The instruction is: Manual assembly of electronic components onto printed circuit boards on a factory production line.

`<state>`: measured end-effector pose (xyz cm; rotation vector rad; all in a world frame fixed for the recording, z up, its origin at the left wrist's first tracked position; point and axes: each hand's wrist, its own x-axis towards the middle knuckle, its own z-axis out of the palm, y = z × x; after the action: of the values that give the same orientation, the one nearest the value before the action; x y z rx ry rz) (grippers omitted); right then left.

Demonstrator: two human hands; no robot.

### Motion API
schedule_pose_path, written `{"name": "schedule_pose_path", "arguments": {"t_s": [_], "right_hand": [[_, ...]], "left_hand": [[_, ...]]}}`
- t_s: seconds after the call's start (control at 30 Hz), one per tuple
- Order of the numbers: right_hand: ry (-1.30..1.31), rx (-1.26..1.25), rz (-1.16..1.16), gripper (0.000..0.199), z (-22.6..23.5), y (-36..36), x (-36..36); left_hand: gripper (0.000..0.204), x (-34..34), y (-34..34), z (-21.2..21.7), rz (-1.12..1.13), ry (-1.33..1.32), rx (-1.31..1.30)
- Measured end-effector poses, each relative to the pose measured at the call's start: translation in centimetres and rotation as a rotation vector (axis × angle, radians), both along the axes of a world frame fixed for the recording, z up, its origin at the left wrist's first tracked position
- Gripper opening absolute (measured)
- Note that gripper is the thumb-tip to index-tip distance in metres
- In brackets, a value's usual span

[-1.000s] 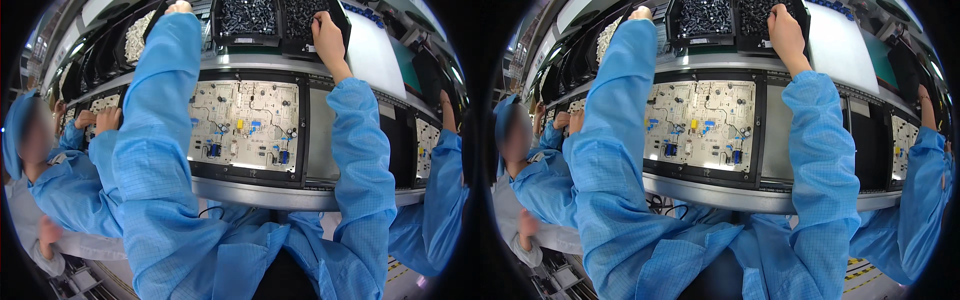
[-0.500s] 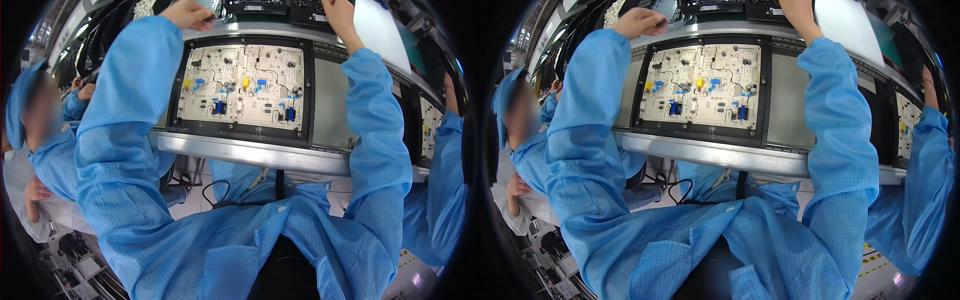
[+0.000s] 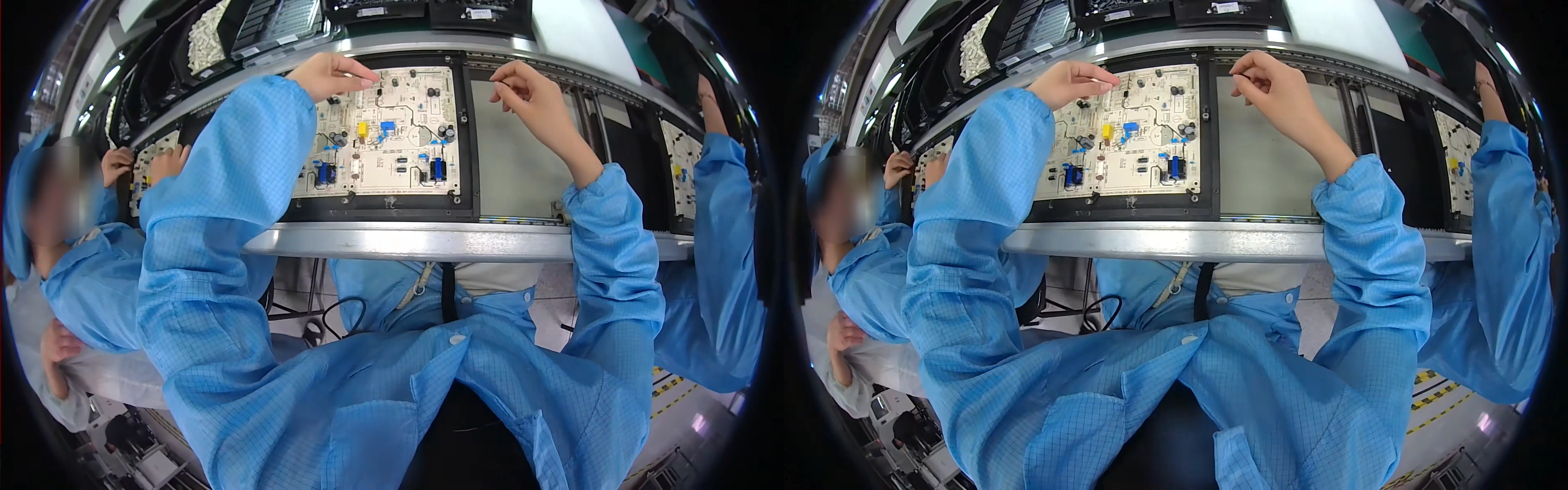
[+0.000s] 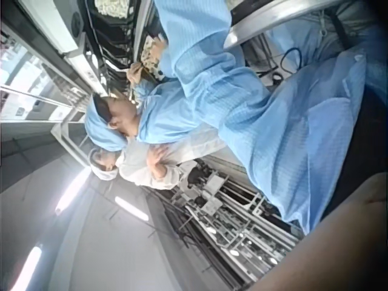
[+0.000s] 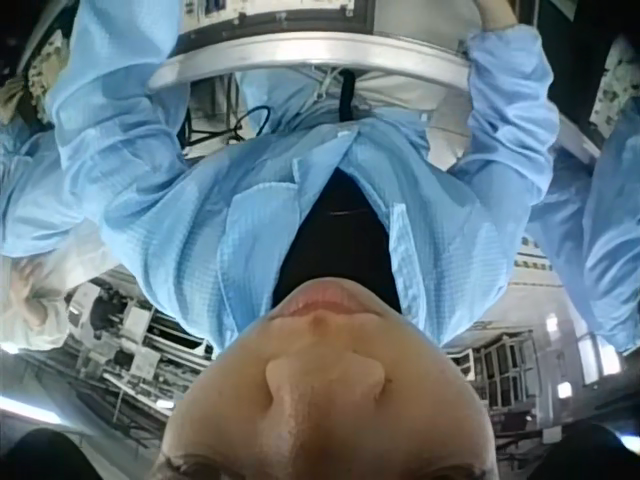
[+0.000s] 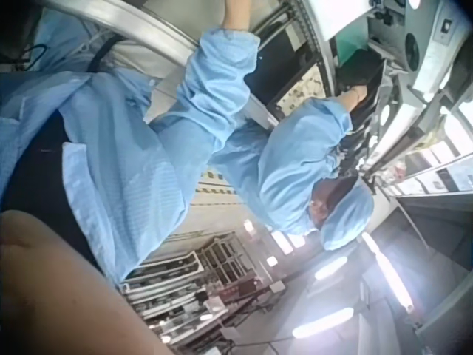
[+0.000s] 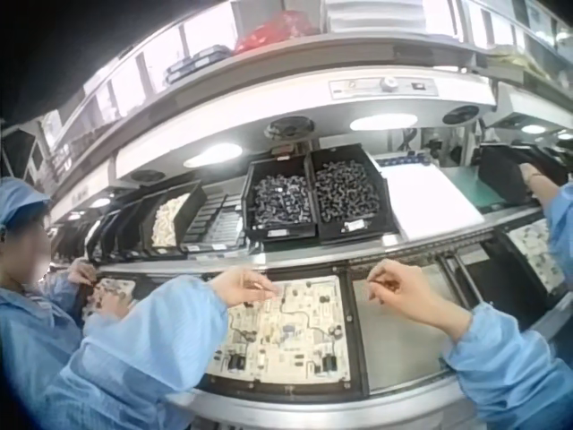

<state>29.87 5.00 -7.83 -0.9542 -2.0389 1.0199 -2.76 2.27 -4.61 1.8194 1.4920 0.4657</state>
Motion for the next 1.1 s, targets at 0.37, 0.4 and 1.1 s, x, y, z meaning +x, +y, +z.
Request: {"name": "schedule_pose_path", "arguments": {"t_s": [0.37,0.4,1.1], "right_hand": [[-0.020,0.038,0.026,0.010,0.1,0.0,0.1],[-0.021,0.036,0.022,0.010,0.0,0.0,0.1],[-0.044,0.065,0.121,0.011,0.5,-1.0,-0.8]], "left_hand": [[0.032,2.0,-0.9,-1.1,-0.121,0.404,0.281],[0.032,2.2,-0.9,-1.0,-0.114,0.431,0.280],[0.029,0.7,-0.9,0.7,-0.175,0.530,0.368]]}}
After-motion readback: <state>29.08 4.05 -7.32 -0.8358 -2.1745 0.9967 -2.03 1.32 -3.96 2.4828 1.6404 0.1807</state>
